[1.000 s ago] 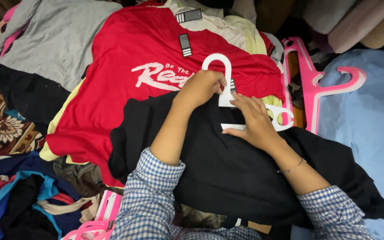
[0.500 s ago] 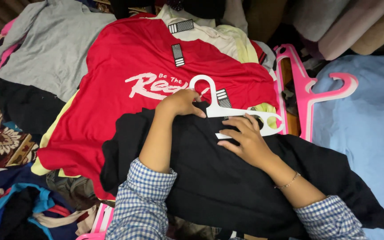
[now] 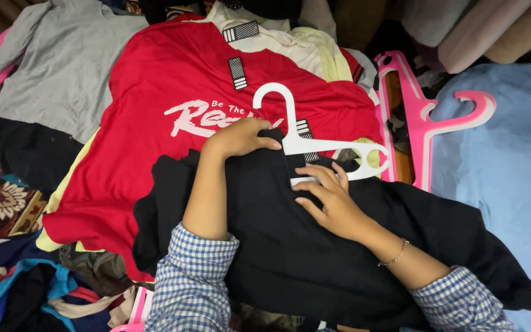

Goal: The person picks up a black t-shirt from a pile of clothes, places a white hanger inside it, and smooths the fabric. They then pick up a red t-shirt, place a pink hanger inside it, and smooth it out.

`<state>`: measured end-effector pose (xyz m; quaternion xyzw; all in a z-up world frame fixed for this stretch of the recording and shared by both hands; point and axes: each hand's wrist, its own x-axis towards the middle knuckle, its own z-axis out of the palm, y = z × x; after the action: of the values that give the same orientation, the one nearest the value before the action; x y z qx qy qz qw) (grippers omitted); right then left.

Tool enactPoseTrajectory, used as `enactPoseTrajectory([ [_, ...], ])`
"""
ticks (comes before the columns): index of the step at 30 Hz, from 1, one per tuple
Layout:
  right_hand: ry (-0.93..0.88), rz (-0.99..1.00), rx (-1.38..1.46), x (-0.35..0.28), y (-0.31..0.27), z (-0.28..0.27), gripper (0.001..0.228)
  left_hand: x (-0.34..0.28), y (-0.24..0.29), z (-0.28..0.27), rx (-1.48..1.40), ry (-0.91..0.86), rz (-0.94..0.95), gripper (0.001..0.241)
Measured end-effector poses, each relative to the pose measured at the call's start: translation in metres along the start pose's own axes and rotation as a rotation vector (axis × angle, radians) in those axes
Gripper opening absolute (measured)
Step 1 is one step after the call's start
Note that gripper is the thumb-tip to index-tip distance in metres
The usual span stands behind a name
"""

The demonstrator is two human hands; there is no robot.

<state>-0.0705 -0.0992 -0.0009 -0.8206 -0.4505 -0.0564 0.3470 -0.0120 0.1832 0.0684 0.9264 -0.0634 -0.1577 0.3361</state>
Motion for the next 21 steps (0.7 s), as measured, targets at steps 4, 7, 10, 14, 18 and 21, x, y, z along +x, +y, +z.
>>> enactPoseTrajectory([
  [4,0.019,0.022,0.004,-0.004,0.006,0.005,0.013,0.002,-0.001,0.001,0.003,0.005,0.02,0.04],
  [7,0.034,0.068,-0.034,-0.004,0.006,0.008,0.011,0.004,-0.001,0.0,0.004,-0.005,0.043,0.038],
  [10,0.055,0.09,-0.089,-0.005,0.012,0.013,0.015,0.001,0.004,-0.001,-0.028,-0.006,0.058,0.038],
  [14,0.137,0.036,-0.057,-0.003,0.012,0.009,0.009,0.005,-0.006,0.002,-0.006,-0.001,0.042,0.043],
  [18,0.061,0.095,-0.082,-0.007,0.009,-0.007,0.011,0.009,-0.005,-0.001,0.001,-0.063,0.005,0.059],
  [21,-0.115,0.212,-0.07,-0.003,-0.006,-0.024,0.015,0.015,-0.017,0.005,0.002,-0.088,0.009,0.064],
])
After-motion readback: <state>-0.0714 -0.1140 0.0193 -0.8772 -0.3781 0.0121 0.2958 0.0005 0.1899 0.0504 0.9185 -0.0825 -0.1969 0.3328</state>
